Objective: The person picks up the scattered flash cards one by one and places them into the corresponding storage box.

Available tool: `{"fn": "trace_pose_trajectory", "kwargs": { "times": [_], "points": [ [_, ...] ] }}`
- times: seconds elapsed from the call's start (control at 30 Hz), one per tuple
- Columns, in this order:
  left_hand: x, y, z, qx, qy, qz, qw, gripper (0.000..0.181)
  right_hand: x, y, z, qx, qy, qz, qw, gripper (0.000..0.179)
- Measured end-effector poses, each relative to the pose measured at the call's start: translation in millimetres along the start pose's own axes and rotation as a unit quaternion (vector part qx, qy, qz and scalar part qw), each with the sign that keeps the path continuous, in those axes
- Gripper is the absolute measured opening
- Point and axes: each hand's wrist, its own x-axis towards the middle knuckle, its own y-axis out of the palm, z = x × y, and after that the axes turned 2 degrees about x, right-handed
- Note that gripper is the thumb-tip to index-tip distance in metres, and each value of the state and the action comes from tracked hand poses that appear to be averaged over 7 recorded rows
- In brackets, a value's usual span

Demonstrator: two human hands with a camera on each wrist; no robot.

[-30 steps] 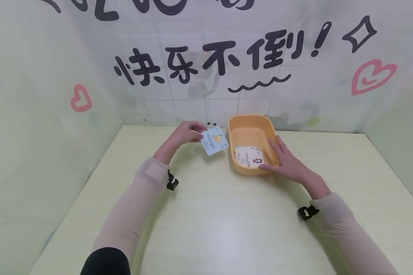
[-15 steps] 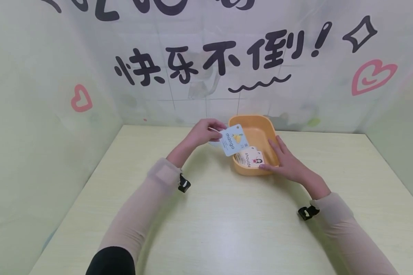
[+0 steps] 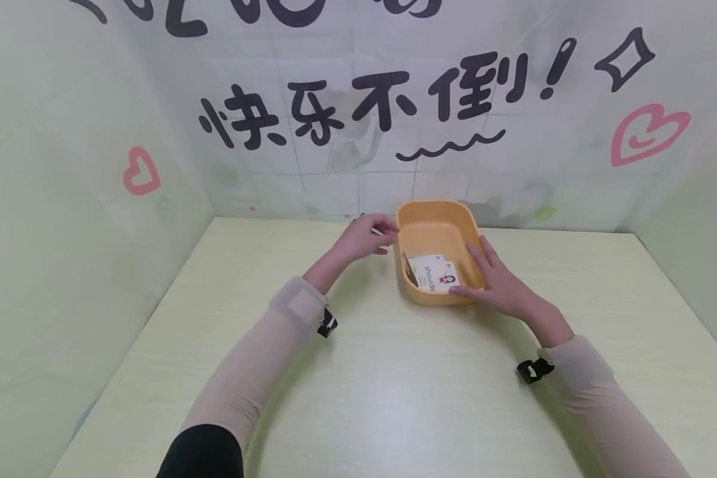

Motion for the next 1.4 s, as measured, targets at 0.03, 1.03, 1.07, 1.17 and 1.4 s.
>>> {"fn": "trace_pose_trajectory", "kwargs": {
  "times": [0.03, 1.03, 1.07, 1.17, 1.4],
  "points": [
    [1.2, -2.5, 3.2, 0.007, -0.001, -0.007, 0.9999, 0.026, -0.1, -0.6, 0.1, 0.000, 0.001, -0.001, 1.0000, 0.107],
    [-5.1, 26.5, -8.8, 0.272, 0.088, 0.076, 0.9554, 0.019, -5.5, 4.5, 1.8, 0.007, -0.002, -0.016, 0.9998, 0.106],
    [-4.8, 28.9, -9.9, 0.275, 0.093, 0.076, 0.9540, 0.019, -6.0, 4.9, 1.8, 0.007, -0.001, -0.016, 0.9998, 0.106],
    [-4.6, 32.6, -13.0, 0.276, 0.114, 0.081, 0.9508, 0.023, -7.2, 5.6, 3.0, 0.007, 0.001, -0.013, 0.9999, 0.105],
    [0.3, 14.2, -10.9, 0.246, 0.109, 0.036, 0.9624, 0.030, -7.6, 4.7, 7.3, 0.007, 0.009, -0.008, 0.9999, 0.106]
  ]
}}
